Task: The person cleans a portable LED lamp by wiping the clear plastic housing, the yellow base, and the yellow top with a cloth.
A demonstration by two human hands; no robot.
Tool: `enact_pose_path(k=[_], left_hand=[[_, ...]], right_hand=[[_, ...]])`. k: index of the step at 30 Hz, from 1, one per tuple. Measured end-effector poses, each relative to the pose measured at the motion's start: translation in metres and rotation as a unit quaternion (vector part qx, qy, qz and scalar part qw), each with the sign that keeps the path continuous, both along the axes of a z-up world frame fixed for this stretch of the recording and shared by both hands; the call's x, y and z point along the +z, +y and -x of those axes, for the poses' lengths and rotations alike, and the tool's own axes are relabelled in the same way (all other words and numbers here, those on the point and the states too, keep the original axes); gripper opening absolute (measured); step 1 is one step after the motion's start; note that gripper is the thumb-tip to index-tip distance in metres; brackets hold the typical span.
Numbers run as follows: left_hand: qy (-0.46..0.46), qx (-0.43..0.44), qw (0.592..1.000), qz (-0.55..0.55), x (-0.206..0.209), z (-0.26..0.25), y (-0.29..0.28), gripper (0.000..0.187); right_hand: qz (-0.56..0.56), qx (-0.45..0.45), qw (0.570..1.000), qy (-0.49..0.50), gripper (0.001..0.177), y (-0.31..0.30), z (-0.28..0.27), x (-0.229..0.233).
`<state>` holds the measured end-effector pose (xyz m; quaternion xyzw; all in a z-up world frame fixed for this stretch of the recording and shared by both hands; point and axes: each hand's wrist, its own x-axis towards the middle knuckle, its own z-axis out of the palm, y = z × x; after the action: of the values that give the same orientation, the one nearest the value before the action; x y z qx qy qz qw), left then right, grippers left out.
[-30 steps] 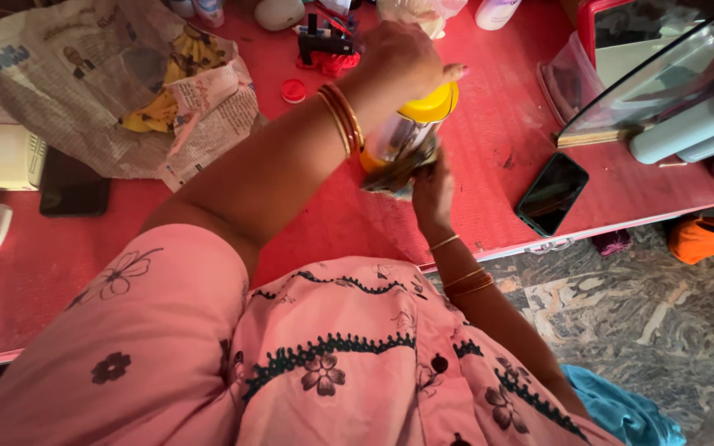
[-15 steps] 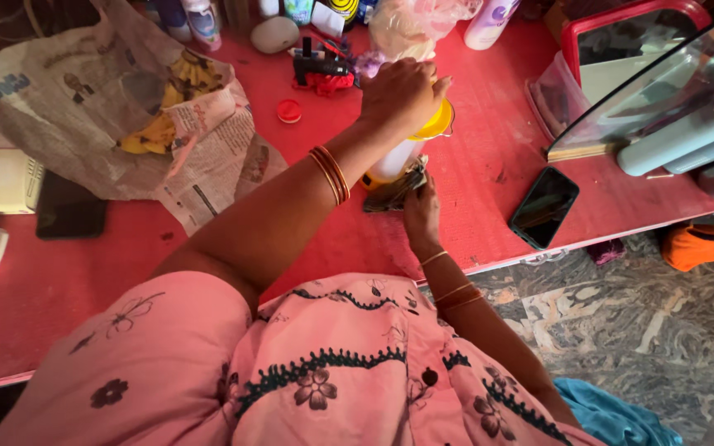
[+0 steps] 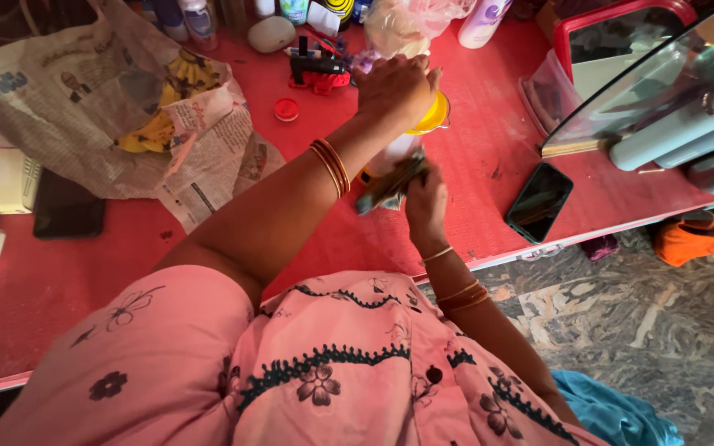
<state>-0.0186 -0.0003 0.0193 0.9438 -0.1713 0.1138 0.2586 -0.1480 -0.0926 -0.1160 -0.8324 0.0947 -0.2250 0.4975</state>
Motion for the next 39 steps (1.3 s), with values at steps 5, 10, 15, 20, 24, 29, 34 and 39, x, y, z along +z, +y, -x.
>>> enact_pose_path(k=[5,10,15,20,24,29,34,39], left_hand=[[0.007,0.008,1.000,-0.004,-0.005,-0.002,-0.002,0.043],[0.107,-0.099,0.981,0.126,-0.015,-0.036,-0.001,0.044],[0.217,-0.361,0.774,0.472,-0.010,-0.055,0.074,0.056],[0.299,-0.322,0.834,0.335,-0.021,-0.008,0.097,0.123],[0.134,-0.389,0.881,0.234,-0.056,-0.005,0.059,0.114],[0.151,-0.291,0.846,0.421,-0.109,-0.001,0.018,0.103],[0.180,-0.239,0.875,0.380,-0.106,0.007,0.024,0.090],[0.083,-0.220,0.927,0.292,-0.110,0.004,0.023,0.097]], right_hand=[[0.175,0.030,0.962,-0.209,0.036,0.008,0.011,0.004],[-0.217,0.107,0.970,-0.014,0.033,-0.032,-0.006,-0.024],[-0.482,0.083,0.863,-0.128,0.036,-0.067,0.021,0.061],[-0.472,0.144,0.850,-0.182,0.024,-0.098,0.021,0.140],[0.208,-0.042,0.956,-0.204,0.021,-0.088,-0.022,0.137],[0.468,0.146,0.845,-0.215,0.026,-0.021,-0.075,0.126],[0.426,0.031,0.902,-0.064,0.030,0.002,-0.072,0.150],[0.490,-0.062,0.869,0.039,0.036,0.035,-0.084,0.164]])
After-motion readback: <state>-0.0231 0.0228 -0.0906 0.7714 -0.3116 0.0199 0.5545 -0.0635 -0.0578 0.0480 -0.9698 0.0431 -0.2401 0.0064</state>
